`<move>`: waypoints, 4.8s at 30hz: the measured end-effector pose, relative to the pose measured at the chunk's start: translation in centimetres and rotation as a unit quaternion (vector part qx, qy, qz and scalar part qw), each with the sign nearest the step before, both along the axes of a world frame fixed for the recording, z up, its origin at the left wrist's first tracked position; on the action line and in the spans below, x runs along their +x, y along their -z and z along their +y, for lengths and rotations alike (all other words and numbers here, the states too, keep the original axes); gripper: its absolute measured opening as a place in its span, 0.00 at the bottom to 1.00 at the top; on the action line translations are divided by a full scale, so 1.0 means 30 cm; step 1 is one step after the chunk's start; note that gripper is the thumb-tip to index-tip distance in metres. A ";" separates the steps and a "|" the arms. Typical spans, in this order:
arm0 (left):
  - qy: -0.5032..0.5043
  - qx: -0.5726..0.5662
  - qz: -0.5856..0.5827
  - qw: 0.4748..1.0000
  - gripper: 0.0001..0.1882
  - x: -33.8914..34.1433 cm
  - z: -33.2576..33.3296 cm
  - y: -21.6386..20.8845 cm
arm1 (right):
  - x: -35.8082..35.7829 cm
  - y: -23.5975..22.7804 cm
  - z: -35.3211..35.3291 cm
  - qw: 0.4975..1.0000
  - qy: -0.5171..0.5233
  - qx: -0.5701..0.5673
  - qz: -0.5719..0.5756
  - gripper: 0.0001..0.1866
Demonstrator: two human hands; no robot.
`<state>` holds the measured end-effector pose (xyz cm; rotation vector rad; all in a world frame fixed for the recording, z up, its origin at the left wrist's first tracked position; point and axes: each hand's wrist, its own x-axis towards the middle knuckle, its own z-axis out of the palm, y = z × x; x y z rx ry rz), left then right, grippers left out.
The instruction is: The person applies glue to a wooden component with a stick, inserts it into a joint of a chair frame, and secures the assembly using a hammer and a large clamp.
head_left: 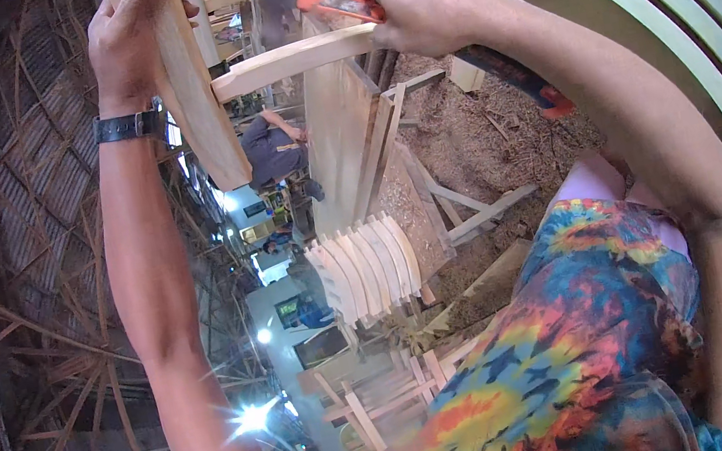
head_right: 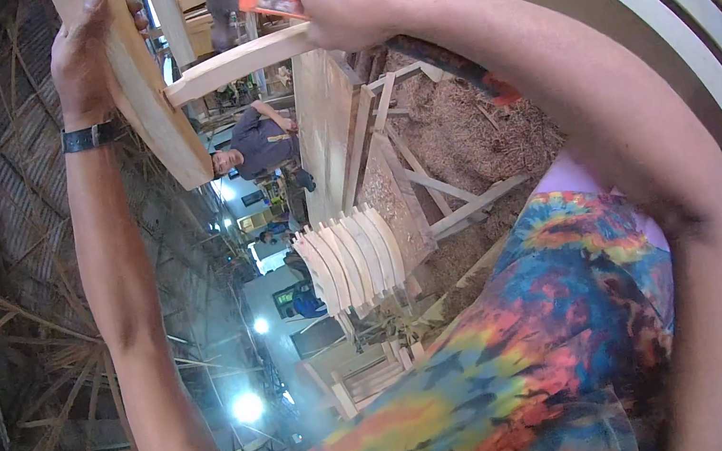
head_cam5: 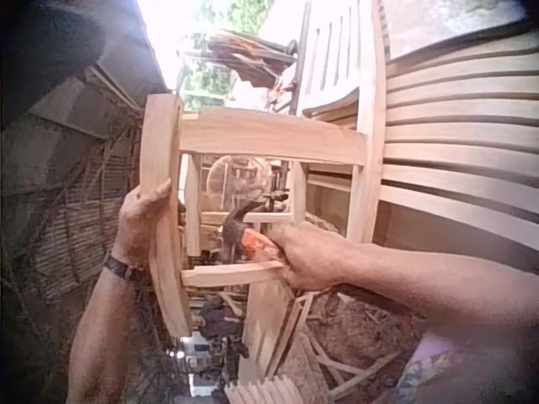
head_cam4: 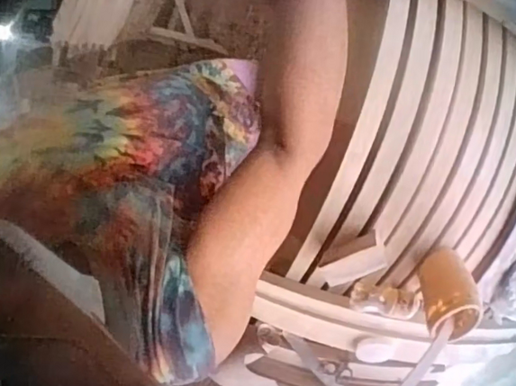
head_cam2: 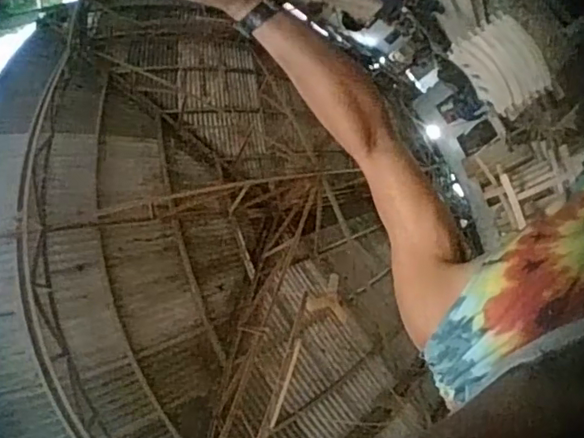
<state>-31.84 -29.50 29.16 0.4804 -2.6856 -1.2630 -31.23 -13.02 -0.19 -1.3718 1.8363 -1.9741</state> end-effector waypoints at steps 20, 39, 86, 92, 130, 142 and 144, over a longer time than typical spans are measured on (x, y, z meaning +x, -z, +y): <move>0.089 -0.176 -0.095 0.976 0.17 0.053 0.262 0.054 | -0.081 -0.007 0.040 0.995 -0.072 -0.067 0.020 0.17; 0.093 -0.253 -0.132 0.954 0.27 0.053 0.175 -0.027 | 0.269 0.036 0.199 0.972 -0.068 -0.189 -0.121 0.34; 0.006 -0.129 -0.054 0.990 0.39 0.090 0.260 0.021 | 0.072 -0.109 0.477 0.969 0.021 -0.175 -0.171 0.22; 0.029 -0.128 -0.055 0.990 0.40 0.040 0.288 0.073 | -0.162 -0.123 0.487 0.937 0.206 -0.174 -0.223 0.15; 0.013 -0.144 0.012 0.989 0.37 0.020 0.392 0.069 | -0.198 -0.125 0.413 0.971 0.125 -0.195 -0.052 0.27; 0.080 -0.236 -0.063 0.966 0.18 0.040 0.372 0.039 | -0.205 -0.147 0.427 0.967 0.122 -0.217 -0.054 0.28; 0.051 -0.232 -0.079 0.968 0.18 0.035 0.366 0.044 | -0.217 -0.140 0.435 0.966 0.119 -0.220 -0.065 0.28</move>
